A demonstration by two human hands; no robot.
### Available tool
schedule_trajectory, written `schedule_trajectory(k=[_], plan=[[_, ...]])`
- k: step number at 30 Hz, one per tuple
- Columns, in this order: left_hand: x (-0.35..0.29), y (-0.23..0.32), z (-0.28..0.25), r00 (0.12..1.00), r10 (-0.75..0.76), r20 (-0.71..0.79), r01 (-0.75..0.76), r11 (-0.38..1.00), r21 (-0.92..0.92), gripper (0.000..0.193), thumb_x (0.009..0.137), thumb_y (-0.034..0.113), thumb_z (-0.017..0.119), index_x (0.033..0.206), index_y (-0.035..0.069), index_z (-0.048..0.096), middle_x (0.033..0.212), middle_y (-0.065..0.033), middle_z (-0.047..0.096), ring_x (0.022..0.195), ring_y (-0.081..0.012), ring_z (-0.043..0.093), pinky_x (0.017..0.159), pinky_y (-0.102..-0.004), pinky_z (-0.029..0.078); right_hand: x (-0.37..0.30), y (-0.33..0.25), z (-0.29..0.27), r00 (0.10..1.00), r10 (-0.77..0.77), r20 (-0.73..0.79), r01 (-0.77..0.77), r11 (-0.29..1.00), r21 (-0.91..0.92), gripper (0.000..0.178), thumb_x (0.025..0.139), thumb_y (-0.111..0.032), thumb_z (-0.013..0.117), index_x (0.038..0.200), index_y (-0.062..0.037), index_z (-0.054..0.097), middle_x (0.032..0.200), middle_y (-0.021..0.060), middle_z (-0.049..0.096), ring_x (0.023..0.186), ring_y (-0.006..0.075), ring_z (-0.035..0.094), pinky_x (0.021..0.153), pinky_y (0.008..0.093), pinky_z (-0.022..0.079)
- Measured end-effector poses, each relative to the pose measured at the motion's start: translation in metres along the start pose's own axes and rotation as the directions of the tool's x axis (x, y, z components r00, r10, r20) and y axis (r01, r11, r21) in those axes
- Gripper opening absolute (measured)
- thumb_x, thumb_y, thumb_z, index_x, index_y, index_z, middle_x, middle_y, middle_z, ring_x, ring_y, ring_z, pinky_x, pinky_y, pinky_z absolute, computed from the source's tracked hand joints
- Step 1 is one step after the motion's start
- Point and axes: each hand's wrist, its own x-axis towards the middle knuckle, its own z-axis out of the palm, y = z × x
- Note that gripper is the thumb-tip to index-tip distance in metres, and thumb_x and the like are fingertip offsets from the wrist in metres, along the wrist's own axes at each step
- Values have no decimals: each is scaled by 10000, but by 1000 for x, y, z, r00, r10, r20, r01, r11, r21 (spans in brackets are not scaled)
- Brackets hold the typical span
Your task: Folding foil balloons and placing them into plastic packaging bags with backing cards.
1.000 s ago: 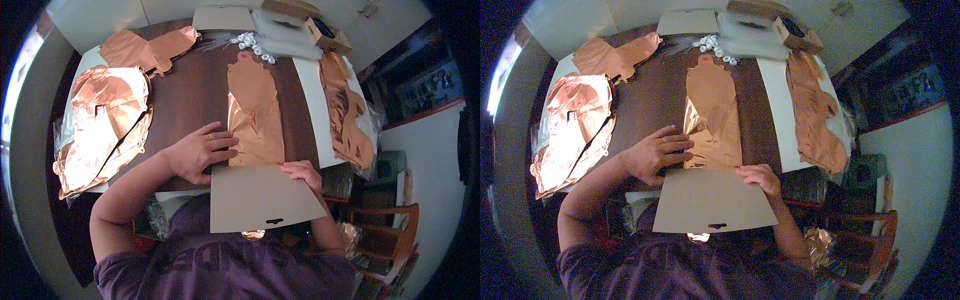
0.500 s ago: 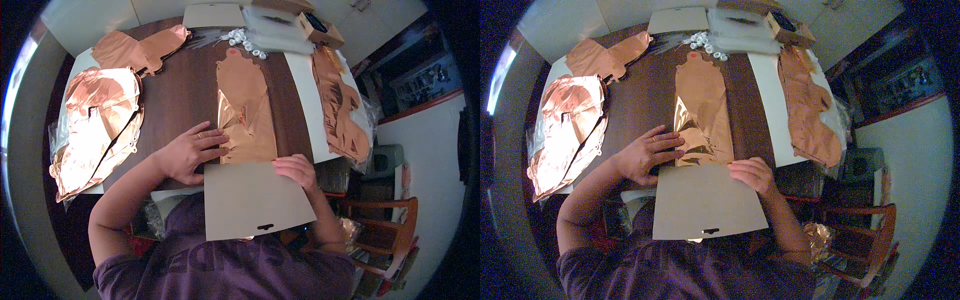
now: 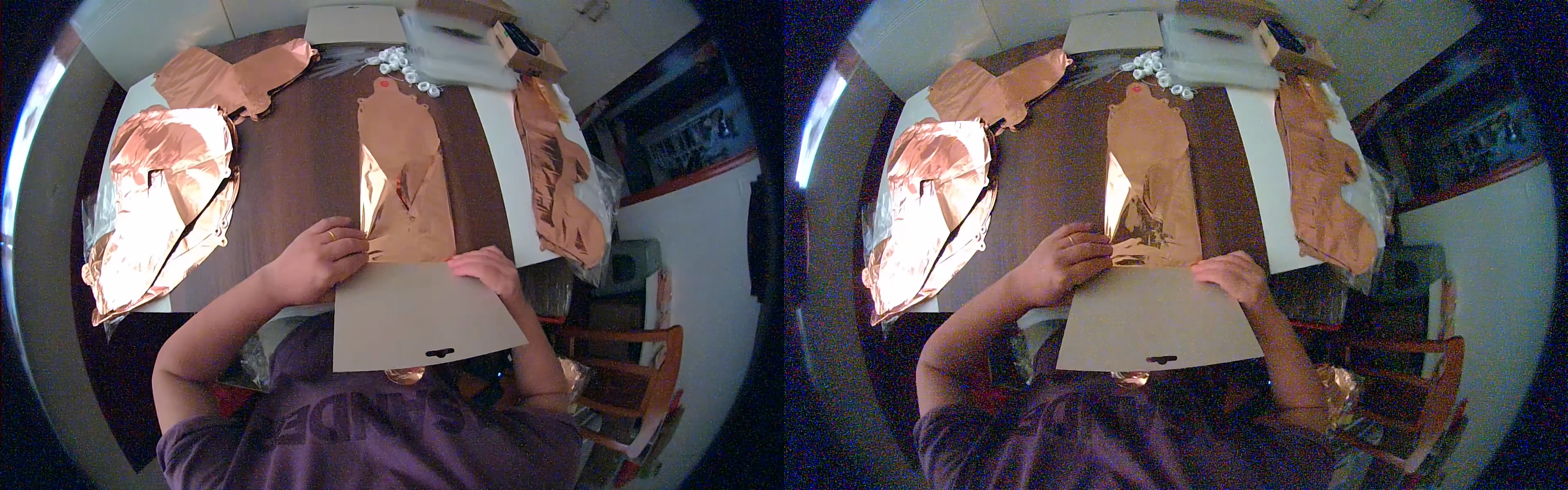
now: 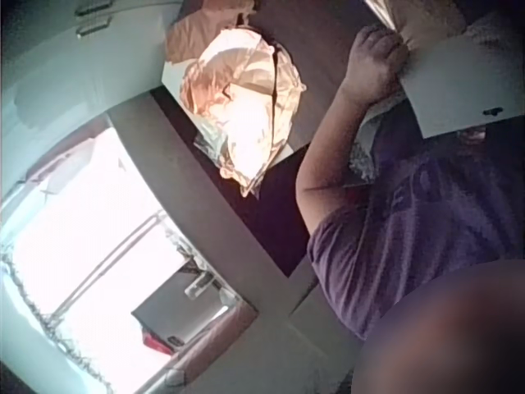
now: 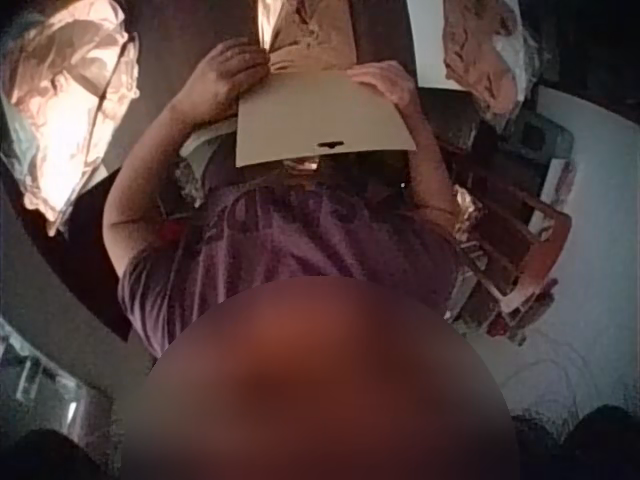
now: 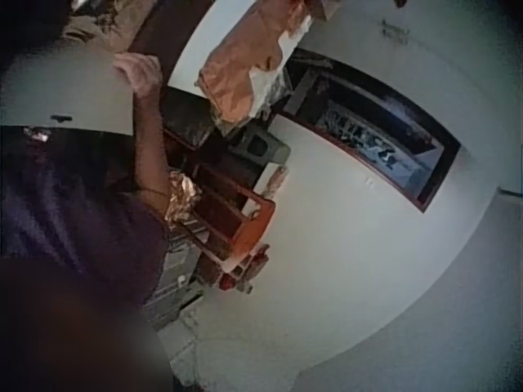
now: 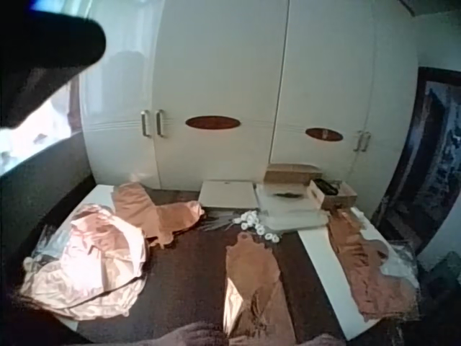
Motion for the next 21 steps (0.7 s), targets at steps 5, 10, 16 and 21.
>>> schedule_trajectory(k=[5, 10, 16, 21], plan=[[5, 4, -2, 1000, -8, -8, 8, 999, 33, 366, 745, 214, 579, 1051, 33, 667, 1110, -123, 650, 1110, -294, 605, 1006, -519, 420, -4, 7, 1, 999, 37, -7, -37, 999, 36, 174, 788, -156, 645, 956, -139, 686, 1002, 42, 715, 915, 202, 685, 775, 340, 493], [-3, 10, 10, 998, -58, -40, 61, 994, 88, 346, 735, 205, 594, 1032, 44, 671, 1108, -111, 656, 1126, -280, 605, 1014, -544, 409, 15, 2, -12, 989, 111, 94, -123, 984, 126, 161, 786, -188, 671, 934, -122, 677, 913, 45, 705, 858, 230, 677, 759, 350, 496], [-4, 13, 9, 979, -178, -100, 173, 984, -53, 298, 723, 215, 678, 990, 82, 680, 1102, -82, 655, 1079, -251, 615, 1077, -526, 333, 24, -1, -21, 850, 459, 258, -494, 865, 87, 317, 751, -105, 739, 1056, -78, 657, 989, 86, 692, 944, 283, 645, 870, 384, 503], [10, 24, 3, 836, -521, -172, 448, 829, -335, 367, 781, 244, 749, 1099, 92, 648, 1178, -115, 626, 1134, -307, 555, 1079, -488, 323, 36, 7, -16, 846, 481, 229, -524, 828, 198, 495, 792, -71, 742, 1241, 11, 550, 1171, 105, 628, 1068, 182, 596, 943, 342, 480]])
